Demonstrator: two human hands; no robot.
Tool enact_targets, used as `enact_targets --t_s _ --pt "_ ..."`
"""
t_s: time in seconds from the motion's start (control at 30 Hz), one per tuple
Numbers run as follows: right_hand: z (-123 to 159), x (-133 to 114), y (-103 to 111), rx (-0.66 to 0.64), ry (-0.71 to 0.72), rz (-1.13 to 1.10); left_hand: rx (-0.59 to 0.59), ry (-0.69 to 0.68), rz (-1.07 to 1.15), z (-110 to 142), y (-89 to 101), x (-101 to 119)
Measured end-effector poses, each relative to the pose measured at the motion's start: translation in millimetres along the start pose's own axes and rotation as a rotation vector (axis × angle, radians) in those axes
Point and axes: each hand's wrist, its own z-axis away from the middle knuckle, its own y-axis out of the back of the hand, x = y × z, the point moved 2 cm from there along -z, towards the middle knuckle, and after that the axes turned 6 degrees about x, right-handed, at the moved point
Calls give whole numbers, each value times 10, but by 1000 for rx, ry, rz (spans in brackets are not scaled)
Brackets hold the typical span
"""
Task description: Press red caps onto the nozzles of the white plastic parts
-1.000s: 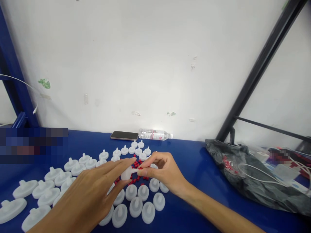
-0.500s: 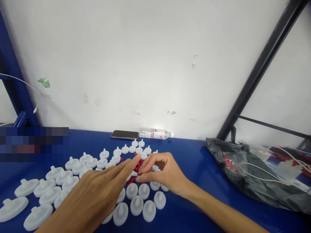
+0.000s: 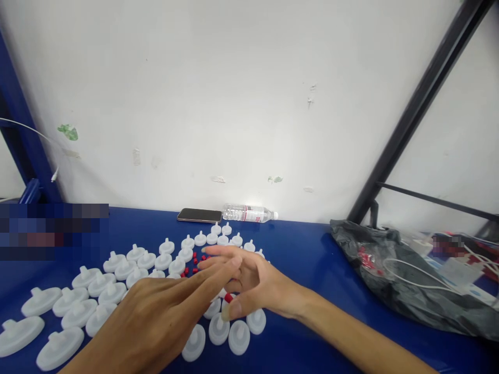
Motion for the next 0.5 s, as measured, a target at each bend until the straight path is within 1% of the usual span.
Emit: enact_targets --t_s 0.07,0.17,0.37,0.43,0.5 --pt "10 35 -44 -48 -10 -35 -1 24 84 -3 -3 7" --pt "-2 79 -89 -80 30 -45 4 58 195 -9 25 24" --pt "-7 83 -130 -74 61 -35 49 60 231 -53 102 72" --pt "11 80 -146 -69 67 -19 71 38 244 -47 94 75" --pt "24 83 -157 -69 64 1 82 43 226 -24 65 68"
